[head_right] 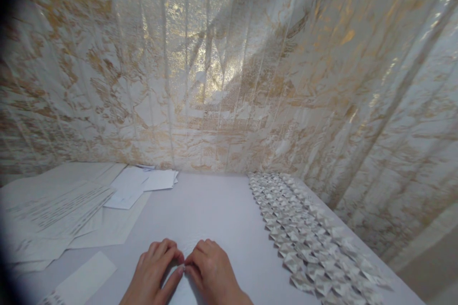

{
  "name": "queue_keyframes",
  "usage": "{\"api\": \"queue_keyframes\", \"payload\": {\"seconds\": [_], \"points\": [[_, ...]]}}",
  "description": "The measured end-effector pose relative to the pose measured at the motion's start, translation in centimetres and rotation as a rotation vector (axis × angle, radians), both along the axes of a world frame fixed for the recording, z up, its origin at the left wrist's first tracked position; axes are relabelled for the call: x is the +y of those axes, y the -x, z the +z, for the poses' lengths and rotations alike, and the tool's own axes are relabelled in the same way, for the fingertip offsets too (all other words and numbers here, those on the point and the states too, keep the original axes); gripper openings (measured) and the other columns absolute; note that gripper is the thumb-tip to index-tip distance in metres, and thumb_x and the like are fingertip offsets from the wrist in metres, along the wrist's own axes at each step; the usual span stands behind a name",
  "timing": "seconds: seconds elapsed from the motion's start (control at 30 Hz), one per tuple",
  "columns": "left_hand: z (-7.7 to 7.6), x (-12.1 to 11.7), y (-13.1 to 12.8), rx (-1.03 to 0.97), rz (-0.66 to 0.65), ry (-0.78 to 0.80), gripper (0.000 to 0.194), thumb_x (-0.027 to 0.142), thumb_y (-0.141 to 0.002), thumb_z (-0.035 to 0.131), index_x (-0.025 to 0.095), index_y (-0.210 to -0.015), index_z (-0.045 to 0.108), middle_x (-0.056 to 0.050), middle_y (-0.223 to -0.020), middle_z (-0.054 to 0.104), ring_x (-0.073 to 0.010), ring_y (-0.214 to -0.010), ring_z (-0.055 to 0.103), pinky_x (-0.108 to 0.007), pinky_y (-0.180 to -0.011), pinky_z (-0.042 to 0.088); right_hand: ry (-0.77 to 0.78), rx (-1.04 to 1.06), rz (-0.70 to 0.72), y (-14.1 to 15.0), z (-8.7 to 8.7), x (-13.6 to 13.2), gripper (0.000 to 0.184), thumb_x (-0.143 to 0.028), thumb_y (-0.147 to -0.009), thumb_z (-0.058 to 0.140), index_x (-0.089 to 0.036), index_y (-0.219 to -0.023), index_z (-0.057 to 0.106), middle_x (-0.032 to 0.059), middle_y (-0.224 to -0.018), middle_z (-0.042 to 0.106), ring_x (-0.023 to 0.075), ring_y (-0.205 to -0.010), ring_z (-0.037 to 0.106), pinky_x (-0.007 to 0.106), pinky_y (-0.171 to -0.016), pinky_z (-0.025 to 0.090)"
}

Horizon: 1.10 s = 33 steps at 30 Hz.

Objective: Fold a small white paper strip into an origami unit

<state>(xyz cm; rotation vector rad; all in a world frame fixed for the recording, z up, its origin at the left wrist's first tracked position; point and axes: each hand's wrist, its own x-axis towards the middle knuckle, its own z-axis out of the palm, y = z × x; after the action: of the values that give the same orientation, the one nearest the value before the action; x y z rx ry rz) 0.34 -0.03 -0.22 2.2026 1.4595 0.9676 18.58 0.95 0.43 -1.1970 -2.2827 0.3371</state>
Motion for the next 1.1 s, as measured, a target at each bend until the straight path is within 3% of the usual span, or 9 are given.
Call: {"api": "queue_keyframes", "payload": {"seconds": [0.23, 0.43, 0.67, 0.87, 1.1], "points": [[-0.3, 0.0, 0.3, -0.071, -0.029, 0.058, 0.005, 0.029, -0.09, 0.061, 0.027, -0.089, 0.065, -0.001, -0.088, 0.071, -0.0246, -0.087, 0.063, -0.04, -0.082, 0.045, -0.014, 0.041, -0.003, 0.1, -0.3, -0.3, 0.018, -0.005, -0.088, 0.064, -0.022, -0.093, 0.068, 0.0021, -0.091, 0.071, 0.0181, -0.084, 0.066, 0.025, -0.076, 0.048], [-0.4, -0.3, -0.3, -0.281, 0.01, 0.083, 0.01, 0.034, -0.09, 0.059, 0.028, -0.089, 0.067, 0.0, -0.085, 0.07, -0.0244, -0.083, 0.065, -0.038, -0.08, 0.051, 0.064, 0.114, -0.071, 0.4, 0.0, -0.8, 0.016, -0.008, -0.087, 0.059, -0.022, -0.089, 0.065, 0.001, -0.083, 0.073, 0.0172, -0.074, 0.068, 0.023, -0.068, 0.046], [-0.1, -0.3, -0.3, -0.35, -0.149, 0.208, 0.011, 0.033, -0.095, 0.052, 0.026, -0.099, 0.059, -0.001, -0.091, 0.071, -0.0197, -0.086, 0.07, -0.031, -0.081, 0.055, 0.098, 0.165, -0.051, 0.6, 0.3, -1.3, 0.019, -0.012, -0.088, 0.052, -0.022, -0.101, 0.061, 0.0017, -0.076, 0.073, 0.0171, -0.065, 0.068, 0.023, -0.061, 0.043], [-0.7, -0.7, -1.2, -0.491, -0.085, 0.176, 0.011, 0.036, -0.096, 0.05, 0.027, -0.099, 0.057, 0.003, -0.081, 0.069, -0.0174, -0.072, 0.067, -0.028, -0.07, 0.051, 0.092, 0.242, -0.073, 0.6, 0.9, -1.4, 0.016, -0.015, -0.087, 0.048, -0.022, -0.096, 0.06, -0.0009, -0.067, 0.066, 0.0148, -0.056, 0.059, 0.022, -0.056, 0.039], [-0.1, -0.6, -1.2, -0.721, -0.1, 0.333, 0.023, 0.047, -0.093, 0.055, 0.025, -0.092, 0.063, 0.003, -0.078, 0.065, -0.0185, -0.076, 0.064, -0.027, -0.072, 0.049, 0.043, 0.377, -0.022, 0.2, 0.7, -1.3, 0.016, -0.014, -0.085, 0.047, -0.021, -0.089, 0.06, 0.0008, -0.072, 0.066, 0.0142, -0.063, 0.062, 0.021, -0.06, 0.044]]}}
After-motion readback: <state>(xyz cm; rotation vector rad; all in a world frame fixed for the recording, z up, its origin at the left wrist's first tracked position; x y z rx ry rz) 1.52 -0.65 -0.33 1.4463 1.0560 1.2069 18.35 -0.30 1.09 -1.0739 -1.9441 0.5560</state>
